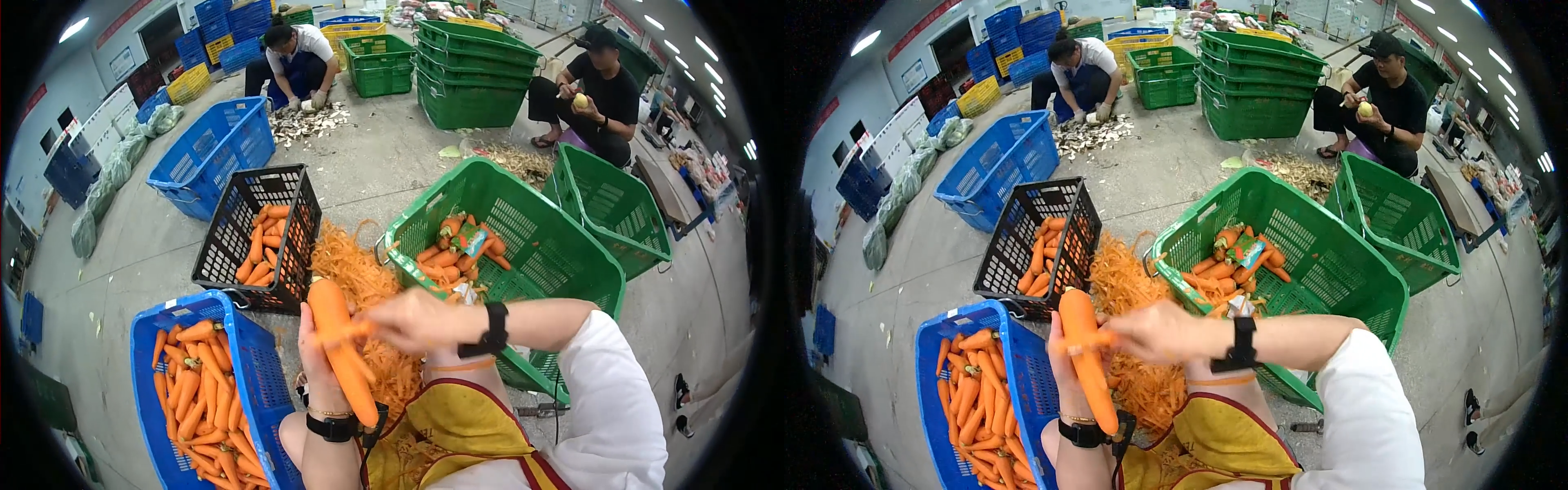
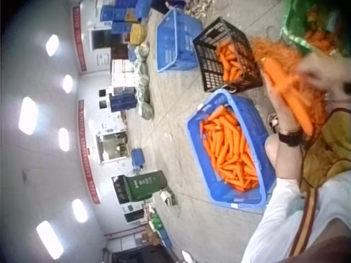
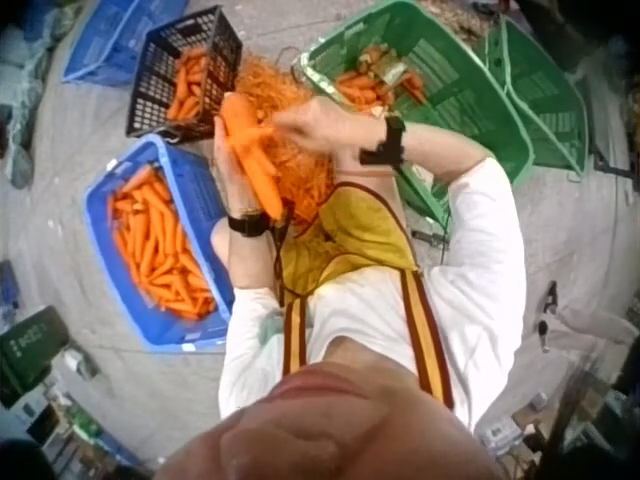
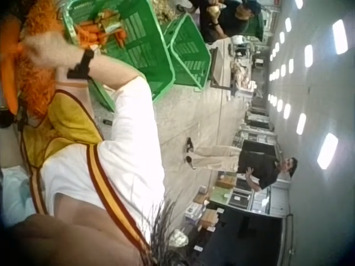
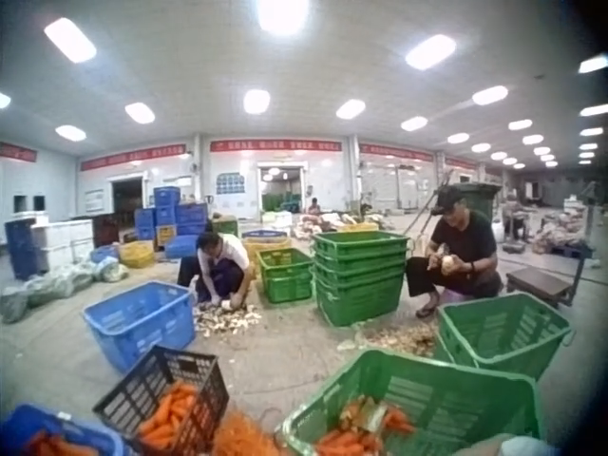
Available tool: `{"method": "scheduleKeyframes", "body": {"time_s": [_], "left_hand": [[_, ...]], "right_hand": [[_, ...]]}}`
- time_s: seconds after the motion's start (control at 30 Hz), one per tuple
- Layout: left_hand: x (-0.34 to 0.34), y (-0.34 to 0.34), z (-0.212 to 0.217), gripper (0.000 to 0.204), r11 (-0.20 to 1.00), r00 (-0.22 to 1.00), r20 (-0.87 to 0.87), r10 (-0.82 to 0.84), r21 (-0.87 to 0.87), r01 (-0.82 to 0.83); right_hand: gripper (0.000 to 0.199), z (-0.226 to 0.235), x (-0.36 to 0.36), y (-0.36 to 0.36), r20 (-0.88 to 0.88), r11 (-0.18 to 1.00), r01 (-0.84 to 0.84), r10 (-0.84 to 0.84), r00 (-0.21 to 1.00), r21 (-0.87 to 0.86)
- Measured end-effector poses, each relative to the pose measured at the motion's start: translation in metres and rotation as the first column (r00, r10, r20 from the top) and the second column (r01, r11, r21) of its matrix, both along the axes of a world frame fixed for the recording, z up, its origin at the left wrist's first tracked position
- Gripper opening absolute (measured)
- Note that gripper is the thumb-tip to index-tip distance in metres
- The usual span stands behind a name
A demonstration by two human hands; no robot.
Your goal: The person peels carrots with a peeler, placing the peels on the floor and the peeled carrots into a basket. They then handle a paper slip and a plastic bag before resuming peeling more carrots.
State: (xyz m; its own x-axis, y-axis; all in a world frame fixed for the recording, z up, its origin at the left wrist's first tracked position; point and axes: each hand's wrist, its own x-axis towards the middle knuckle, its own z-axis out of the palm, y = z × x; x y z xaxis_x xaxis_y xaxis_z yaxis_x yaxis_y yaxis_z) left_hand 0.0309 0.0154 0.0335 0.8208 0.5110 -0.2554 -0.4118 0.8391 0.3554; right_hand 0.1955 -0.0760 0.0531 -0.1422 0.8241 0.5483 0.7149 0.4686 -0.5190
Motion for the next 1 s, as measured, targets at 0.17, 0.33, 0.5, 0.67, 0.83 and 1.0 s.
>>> {"method": "scheduleKeyframes", "body": {"time_s": [0.17,0.33,0.5,0.67,0.83,1.0], "left_hand": [[0.009,0.001,0.011,0.053,0.985,0.999,-0.049,0.015,-0.168,-0.023],[0.016,-0.002,0.010,0.053,0.990,0.994,-0.030,0.105,-0.090,-0.107],[0.016,-0.005,0.002,0.052,0.992,0.998,-0.036,0.057,-0.107,-0.060],[0.012,-0.004,0.007,0.053,0.997,0.998,-0.053,0.034,-0.062,-0.037],[0.015,-0.007,0.004,0.051,0.993,0.983,-0.150,0.101,-0.049,-0.109],[0.009,-0.001,0.000,0.050,0.991,0.984,0.171,0.040,-0.134,-0.017]], "right_hand": [[0.014,-0.012,0.020,-0.003,-0.040,0.977,0.195,-0.199,0.979,-0.088],[0.015,0.024,0.009,-0.025,-0.009,0.937,-0.286,0.290,0.957,-0.202],[0.017,0.027,0.027,-0.006,0.030,0.960,0.280,-0.279,0.960,-0.013],[0.021,0.013,0.001,-0.022,-0.030,0.990,-0.084,0.081,0.996,-0.110],[0.016,0.020,0.016,0.006,0.153,0.923,0.372,-0.356,0.922,-0.100],[0.019,0.008,0.001,-0.003,0.091,0.991,-0.008,0.020,0.996,-0.131]]}}
